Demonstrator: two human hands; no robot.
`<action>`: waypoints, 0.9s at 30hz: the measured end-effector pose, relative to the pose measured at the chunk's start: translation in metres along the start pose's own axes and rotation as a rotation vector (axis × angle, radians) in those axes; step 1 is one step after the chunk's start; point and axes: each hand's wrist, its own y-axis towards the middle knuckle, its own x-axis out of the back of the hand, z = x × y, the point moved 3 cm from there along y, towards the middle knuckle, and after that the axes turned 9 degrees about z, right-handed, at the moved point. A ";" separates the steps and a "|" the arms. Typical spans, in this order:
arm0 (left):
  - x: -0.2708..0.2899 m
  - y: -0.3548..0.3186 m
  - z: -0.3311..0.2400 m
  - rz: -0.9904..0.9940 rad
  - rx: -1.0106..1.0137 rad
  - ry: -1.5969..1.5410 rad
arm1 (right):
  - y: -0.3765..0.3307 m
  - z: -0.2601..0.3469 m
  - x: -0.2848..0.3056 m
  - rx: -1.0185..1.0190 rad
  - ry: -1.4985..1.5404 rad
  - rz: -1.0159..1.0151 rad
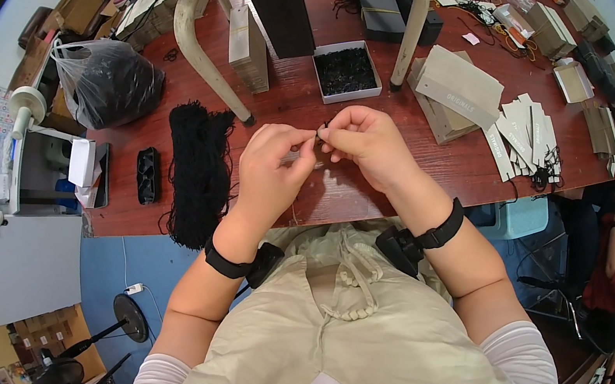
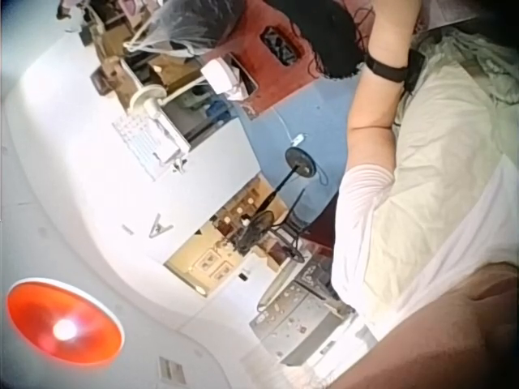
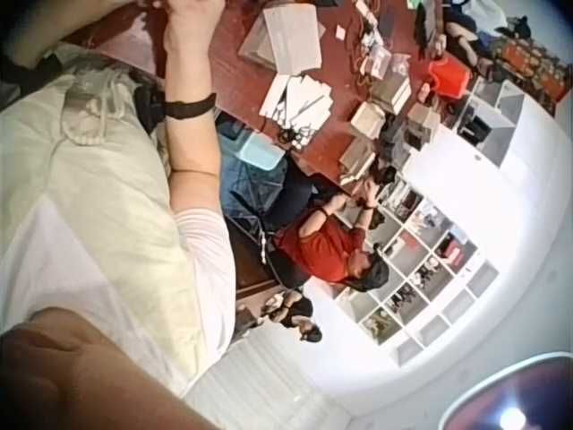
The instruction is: Threading black strings through paper tags and tying them at a production table.
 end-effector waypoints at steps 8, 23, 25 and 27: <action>-0.001 -0.006 0.015 0.156 0.320 -0.378 | -0.002 0.009 -0.002 0.060 -0.084 0.024; 0.002 0.006 0.002 0.092 0.088 -0.298 | -0.017 0.044 -0.037 0.599 -1.081 -0.149; 0.005 0.008 -0.001 0.058 0.039 -0.271 | -0.018 0.046 -0.040 0.648 -1.105 -0.158; 0.006 0.011 0.000 0.098 0.082 -0.374 | -0.018 0.050 -0.036 0.771 -1.112 -0.185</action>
